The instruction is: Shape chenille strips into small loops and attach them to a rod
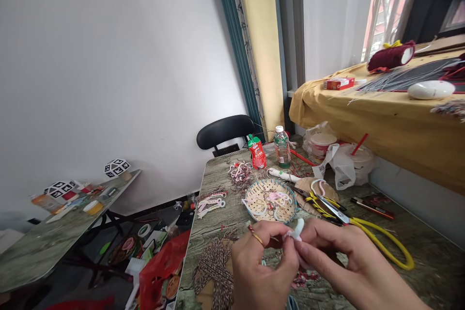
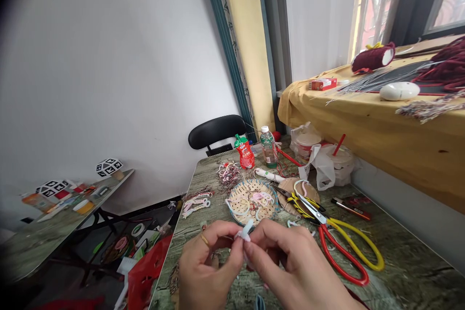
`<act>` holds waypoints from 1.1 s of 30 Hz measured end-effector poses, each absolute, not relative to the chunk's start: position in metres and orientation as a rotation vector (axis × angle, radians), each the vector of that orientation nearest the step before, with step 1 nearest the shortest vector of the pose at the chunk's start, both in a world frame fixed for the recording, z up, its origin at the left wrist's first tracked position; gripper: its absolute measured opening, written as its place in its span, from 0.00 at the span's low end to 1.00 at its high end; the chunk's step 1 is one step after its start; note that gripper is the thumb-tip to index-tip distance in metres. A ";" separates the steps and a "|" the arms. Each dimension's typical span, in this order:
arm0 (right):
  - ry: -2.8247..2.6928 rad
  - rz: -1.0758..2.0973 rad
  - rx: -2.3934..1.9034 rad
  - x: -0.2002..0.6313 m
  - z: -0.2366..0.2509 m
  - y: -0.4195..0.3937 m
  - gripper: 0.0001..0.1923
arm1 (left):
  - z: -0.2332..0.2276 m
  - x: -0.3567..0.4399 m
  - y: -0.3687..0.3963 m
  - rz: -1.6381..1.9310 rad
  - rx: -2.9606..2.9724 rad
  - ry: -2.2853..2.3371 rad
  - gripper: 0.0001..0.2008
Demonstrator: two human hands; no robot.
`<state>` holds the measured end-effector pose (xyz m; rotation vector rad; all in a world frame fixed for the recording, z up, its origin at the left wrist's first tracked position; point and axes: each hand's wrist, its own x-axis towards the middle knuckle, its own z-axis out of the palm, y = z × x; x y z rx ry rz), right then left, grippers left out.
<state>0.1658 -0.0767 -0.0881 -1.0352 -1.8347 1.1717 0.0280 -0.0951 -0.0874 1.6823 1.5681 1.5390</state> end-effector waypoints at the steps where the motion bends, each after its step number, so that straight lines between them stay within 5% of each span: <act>1: -1.862 1.102 -1.042 0.167 -0.089 -0.077 0.14 | -0.087 0.028 -0.095 1.537 1.673 1.560 0.06; 15: -1.549 1.684 -0.917 0.171 -0.091 -0.058 0.06 | -0.089 0.023 -0.086 1.315 0.987 1.035 0.04; 22: -1.967 0.994 -1.057 0.171 -0.078 -0.059 0.05 | -0.092 0.013 -0.083 1.169 1.007 0.892 0.04; 27: -1.819 1.558 -0.849 0.174 -0.077 -0.057 0.03 | -0.091 0.016 -0.086 1.219 1.097 0.977 0.02; 29: -1.911 1.390 -0.881 0.173 -0.082 -0.057 0.05 | -0.091 0.015 -0.087 1.216 1.178 0.992 0.03; 33: -2.179 0.338 -1.012 0.176 -0.092 -0.050 0.04 | -0.091 0.010 -0.087 1.205 1.312 0.979 0.06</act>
